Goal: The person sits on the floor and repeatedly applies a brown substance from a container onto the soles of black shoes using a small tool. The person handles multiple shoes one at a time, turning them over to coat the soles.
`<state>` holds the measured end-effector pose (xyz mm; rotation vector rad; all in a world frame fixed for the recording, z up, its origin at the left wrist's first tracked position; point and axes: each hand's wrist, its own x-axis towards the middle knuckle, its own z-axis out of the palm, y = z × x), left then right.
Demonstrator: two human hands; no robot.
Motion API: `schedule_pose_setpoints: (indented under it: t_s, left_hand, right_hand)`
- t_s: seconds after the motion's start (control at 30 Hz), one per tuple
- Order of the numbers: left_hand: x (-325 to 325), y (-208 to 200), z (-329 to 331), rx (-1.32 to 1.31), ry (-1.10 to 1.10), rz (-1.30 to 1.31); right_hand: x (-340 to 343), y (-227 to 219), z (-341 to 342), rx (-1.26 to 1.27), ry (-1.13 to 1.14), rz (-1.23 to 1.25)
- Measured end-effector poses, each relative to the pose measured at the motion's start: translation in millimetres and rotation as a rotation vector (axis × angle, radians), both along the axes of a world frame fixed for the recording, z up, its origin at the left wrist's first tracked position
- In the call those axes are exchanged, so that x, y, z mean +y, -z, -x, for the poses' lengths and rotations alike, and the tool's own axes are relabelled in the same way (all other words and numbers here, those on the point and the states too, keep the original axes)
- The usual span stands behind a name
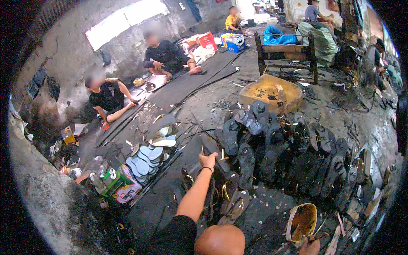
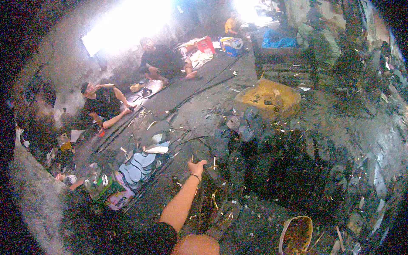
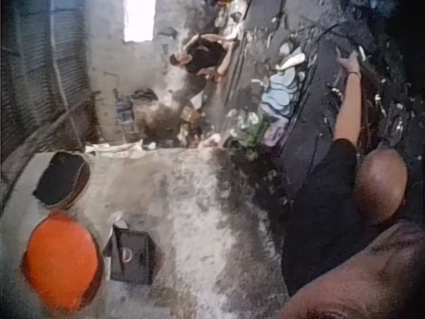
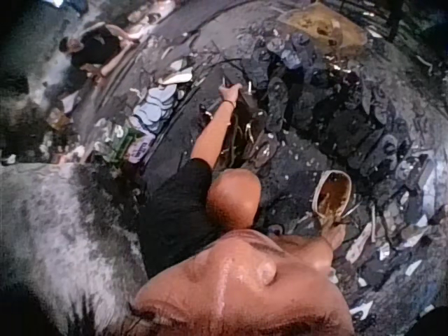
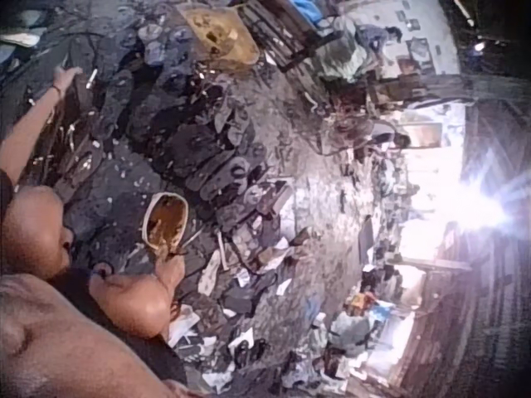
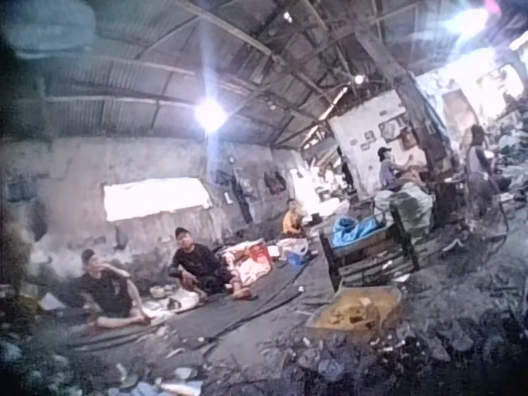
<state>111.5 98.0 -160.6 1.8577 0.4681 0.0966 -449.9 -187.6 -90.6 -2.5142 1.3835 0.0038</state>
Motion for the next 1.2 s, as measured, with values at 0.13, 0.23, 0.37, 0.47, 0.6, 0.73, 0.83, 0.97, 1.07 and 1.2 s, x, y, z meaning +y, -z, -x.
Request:
schedule_pose_setpoints:
  t_s: [0.13, 0.23, 0.37, 0.47, 0.6, 0.73, 0.83, 0.97, 1.07, 1.2]
  left_hand:
    - [14.3, -134.5, 82.5, -0.285, 0.515, -0.324]
    - [22.4, -162.1, 168.5, -0.240, 1.094, -0.392]
    - [17.9, -53.3, 265.2, 0.144, 1.678, -0.310]
    - [11.6, 24.5, 292.7, -0.011, 1.810, -0.309]
    - [-3.9, 74.6, 305.7, -0.148, 1.944, -0.415]
    - [-46.5, 33.3, 300.3, -0.153, 2.187, -0.520]
    - [-61.8, 29.8, 290.4, -0.146, 2.265, -0.503]
    - [-75.9, 34.5, 290.2, -0.205, 2.256, -0.494]
    - [-80.3, 5.9, 288.0, 0.013, 2.291, -0.612]
    - [-68.7, 29.0, 282.5, 0.080, 1.954, -0.249]
  right_hand:
    - [-16.9, 53.4, 18.3, -0.037, -0.115, -0.029]
    - [-10.5, 60.0, 12.5, -0.051, -0.147, -0.054]
    - [-13.3, 68.5, 18.1, -0.056, -0.155, -0.044]
    - [-13.4, 77.3, 21.0, -0.066, -0.153, -0.055]
    - [-19.3, 95.8, 30.0, -0.037, -0.189, -0.073]
    - [-22.0, 94.7, 46.3, -0.368, -0.200, -0.136]
    - [-22.5, 83.7, 36.2, -0.402, -0.043, -0.267]
    - [-28.0, 36.5, -12.8, -0.729, 0.102, -0.497]
    - [-1.4, -30.4, -58.2, -0.914, 0.096, -0.690]
    - [3.4, -65.1, -95.5, -1.106, 0.041, -0.739]
